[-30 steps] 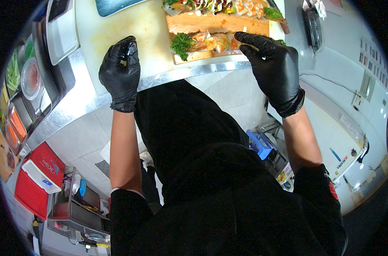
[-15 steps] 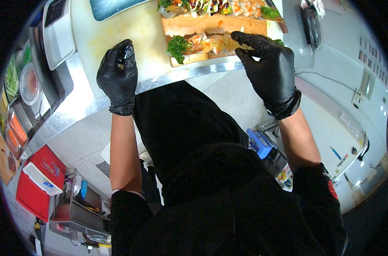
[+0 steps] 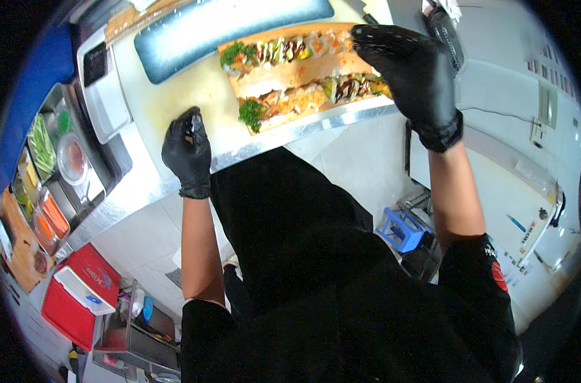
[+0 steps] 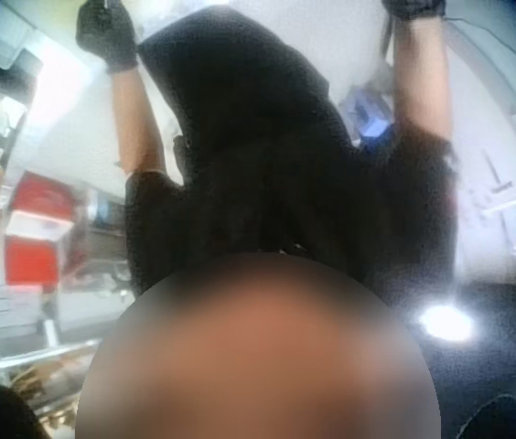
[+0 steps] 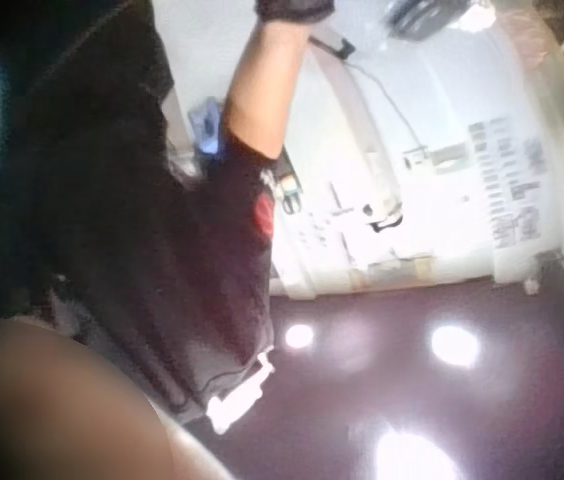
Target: The person assembles sushi rolls on a wooden board, placing them in a row and adding garnishes and sauces. They handle the sushi pieces by hand, arranging them carefully and applying toppings from nearby containers.
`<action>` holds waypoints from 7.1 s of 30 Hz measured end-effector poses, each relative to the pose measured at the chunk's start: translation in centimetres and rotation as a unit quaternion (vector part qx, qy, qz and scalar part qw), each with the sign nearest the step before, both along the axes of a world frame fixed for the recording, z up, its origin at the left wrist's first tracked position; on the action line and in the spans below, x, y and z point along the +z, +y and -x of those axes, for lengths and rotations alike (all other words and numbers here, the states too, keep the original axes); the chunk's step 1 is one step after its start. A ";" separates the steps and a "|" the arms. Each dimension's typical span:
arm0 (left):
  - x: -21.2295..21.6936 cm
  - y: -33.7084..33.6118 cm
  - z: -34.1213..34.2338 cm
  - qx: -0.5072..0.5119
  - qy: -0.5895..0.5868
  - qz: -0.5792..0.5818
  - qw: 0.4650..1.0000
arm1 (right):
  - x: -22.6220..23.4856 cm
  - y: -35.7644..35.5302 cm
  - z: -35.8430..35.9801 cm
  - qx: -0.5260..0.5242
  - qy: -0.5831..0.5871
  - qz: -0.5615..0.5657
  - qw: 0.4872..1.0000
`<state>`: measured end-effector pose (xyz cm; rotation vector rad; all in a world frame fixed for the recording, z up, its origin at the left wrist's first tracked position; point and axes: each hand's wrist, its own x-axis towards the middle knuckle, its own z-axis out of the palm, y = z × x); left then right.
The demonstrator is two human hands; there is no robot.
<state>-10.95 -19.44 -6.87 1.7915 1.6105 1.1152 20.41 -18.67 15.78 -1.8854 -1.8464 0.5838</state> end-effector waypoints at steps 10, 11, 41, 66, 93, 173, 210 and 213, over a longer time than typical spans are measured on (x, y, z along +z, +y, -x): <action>0.6 0.1 -0.1 -0.013 0.007 0.007 1.000 | -5.2 3.2 0.1 0.101 -0.180 0.012 0.978; 0.7 0.0 0.0 -0.012 0.003 0.013 1.000 | -5.1 3.2 0.3 0.104 -0.197 0.014 0.975; 1.2 0.3 -0.1 -0.026 0.016 0.011 0.999 | -5.1 2.7 -3.3 0.107 -0.192 -0.033 0.975; 3.0 4.1 5.0 -0.178 -0.332 0.298 0.877 | 5.1 32.7 11.8 0.109 -0.057 -0.241 0.963; -1.3 9.8 9.0 -0.263 -0.515 0.473 0.665 | -0.2 81.0 37.0 0.194 -0.234 -0.099 0.947; 0.7 4.6 5.2 -0.163 -0.304 0.200 0.917 | -3.6 3.7 0.6 0.024 -0.134 0.071 0.988; 1.4 4.5 4.7 -0.135 -0.315 0.214 0.915 | -1.4 2.1 -4.3 -0.041 -0.175 0.036 0.983; 1.1 4.3 4.5 -0.140 -0.317 0.212 0.914 | -1.7 1.5 -4.8 -0.042 -0.210 0.008 0.977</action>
